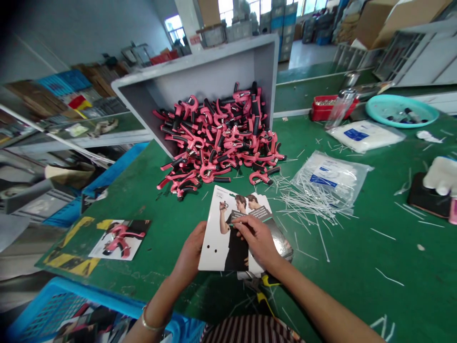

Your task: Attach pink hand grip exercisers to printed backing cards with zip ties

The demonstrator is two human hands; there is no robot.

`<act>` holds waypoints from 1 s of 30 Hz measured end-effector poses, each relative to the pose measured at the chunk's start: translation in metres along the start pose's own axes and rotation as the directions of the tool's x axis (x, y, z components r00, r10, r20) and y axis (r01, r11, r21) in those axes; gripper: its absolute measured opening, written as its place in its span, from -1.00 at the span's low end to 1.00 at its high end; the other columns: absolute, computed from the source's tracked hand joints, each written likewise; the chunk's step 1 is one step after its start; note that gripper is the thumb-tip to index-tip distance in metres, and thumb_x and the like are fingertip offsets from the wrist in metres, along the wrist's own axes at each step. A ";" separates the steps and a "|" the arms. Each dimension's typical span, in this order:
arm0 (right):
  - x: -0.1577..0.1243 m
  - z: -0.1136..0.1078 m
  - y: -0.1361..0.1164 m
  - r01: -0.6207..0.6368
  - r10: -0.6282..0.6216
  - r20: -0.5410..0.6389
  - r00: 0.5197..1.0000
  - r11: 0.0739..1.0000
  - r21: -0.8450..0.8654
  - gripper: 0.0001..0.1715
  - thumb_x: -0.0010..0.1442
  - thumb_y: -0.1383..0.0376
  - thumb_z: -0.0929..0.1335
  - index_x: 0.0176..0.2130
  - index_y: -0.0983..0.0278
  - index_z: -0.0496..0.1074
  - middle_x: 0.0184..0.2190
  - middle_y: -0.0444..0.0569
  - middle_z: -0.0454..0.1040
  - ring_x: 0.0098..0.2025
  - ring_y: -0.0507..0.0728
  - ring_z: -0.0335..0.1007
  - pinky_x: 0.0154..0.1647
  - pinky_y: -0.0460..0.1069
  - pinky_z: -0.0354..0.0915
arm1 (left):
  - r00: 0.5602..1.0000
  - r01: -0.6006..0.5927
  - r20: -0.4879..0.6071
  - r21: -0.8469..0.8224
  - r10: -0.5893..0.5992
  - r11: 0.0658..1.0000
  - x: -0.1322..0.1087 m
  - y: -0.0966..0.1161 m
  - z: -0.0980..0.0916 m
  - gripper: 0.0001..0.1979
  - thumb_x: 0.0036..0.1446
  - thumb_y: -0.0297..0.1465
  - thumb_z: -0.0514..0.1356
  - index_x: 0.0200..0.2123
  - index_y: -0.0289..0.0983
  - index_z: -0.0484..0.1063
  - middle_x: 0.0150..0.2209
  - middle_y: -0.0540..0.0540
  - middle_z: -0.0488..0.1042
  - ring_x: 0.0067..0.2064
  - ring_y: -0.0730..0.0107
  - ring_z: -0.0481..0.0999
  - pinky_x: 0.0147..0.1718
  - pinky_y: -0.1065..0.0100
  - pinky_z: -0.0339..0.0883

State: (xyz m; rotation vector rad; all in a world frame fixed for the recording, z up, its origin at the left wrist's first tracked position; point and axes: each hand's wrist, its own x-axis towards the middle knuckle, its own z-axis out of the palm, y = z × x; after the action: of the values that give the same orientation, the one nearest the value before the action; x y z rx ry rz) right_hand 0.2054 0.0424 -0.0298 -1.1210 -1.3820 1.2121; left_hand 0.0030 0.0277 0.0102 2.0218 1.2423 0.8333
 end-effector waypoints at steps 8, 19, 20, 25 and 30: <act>0.007 0.002 -0.009 0.085 -0.080 0.036 0.996 0.985 -0.148 -0.77 0.33 0.16 0.29 -0.17 0.18 0.50 -0.29 -0.08 0.49 -0.37 0.07 0.40 -0.32 -0.04 0.29 | 0.998 0.041 0.037 0.047 -0.043 0.998 0.018 -0.007 0.012 -0.81 0.16 -0.52 0.13 -0.27 -0.28 0.56 -0.35 -0.09 0.52 -0.31 0.32 0.47 -0.21 0.35 0.36; 0.008 0.006 -0.005 0.030 -0.029 0.012 0.999 0.995 -0.092 -0.78 0.30 0.15 0.31 -0.23 0.21 0.49 -0.40 -0.12 0.46 -0.42 0.05 0.36 -0.41 -0.08 0.22 | 0.995 0.087 0.044 0.065 -0.090 0.994 0.010 -0.004 0.010 -0.84 0.09 -0.58 0.13 -0.45 -0.32 0.49 -0.48 -0.05 0.48 -0.41 0.37 0.43 -0.36 0.40 0.29; 0.008 0.006 -0.005 0.036 -0.035 0.005 0.999 0.994 -0.104 -0.77 0.30 0.15 0.31 -0.24 0.21 0.49 -0.41 -0.12 0.46 -0.43 0.05 0.36 -0.42 -0.08 0.22 | 0.996 0.086 0.034 0.052 -0.087 0.995 0.010 -0.003 0.010 -0.84 0.09 -0.58 0.13 -0.46 -0.32 0.48 -0.47 -0.05 0.48 -0.40 0.38 0.42 -0.36 0.40 0.29; 0.010 0.003 -0.007 0.060 -0.060 0.009 0.998 0.984 -0.167 -0.75 0.32 0.12 0.29 -0.27 0.20 0.45 -0.45 -0.11 0.43 -0.40 0.08 0.36 -0.39 -0.06 0.23 | 0.998 0.068 -0.007 -0.010 -0.068 0.998 0.008 -0.002 0.011 -0.85 0.13 -0.52 0.14 -0.37 -0.30 0.52 -0.39 -0.06 0.51 -0.36 0.37 0.43 -0.33 0.39 0.29; 0.013 0.003 -0.009 0.255 -0.245 0.070 0.967 0.915 -0.313 -0.79 0.32 0.18 0.29 -0.29 0.20 0.45 -0.34 -0.05 0.48 -0.26 0.14 0.39 -0.19 0.01 0.27 | 0.994 0.100 0.042 -0.037 -0.099 0.994 0.010 -0.009 0.014 -0.83 0.11 -0.50 0.16 -0.51 -0.32 0.50 -0.54 -0.06 0.45 -0.44 0.36 0.40 -0.39 0.39 0.29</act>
State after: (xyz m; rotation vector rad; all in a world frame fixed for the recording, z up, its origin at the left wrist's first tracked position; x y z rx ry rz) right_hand 0.2006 0.0542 -0.0199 -1.1045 -1.7313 0.8416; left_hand 0.0126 0.0377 -0.0036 1.9199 1.2834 0.7598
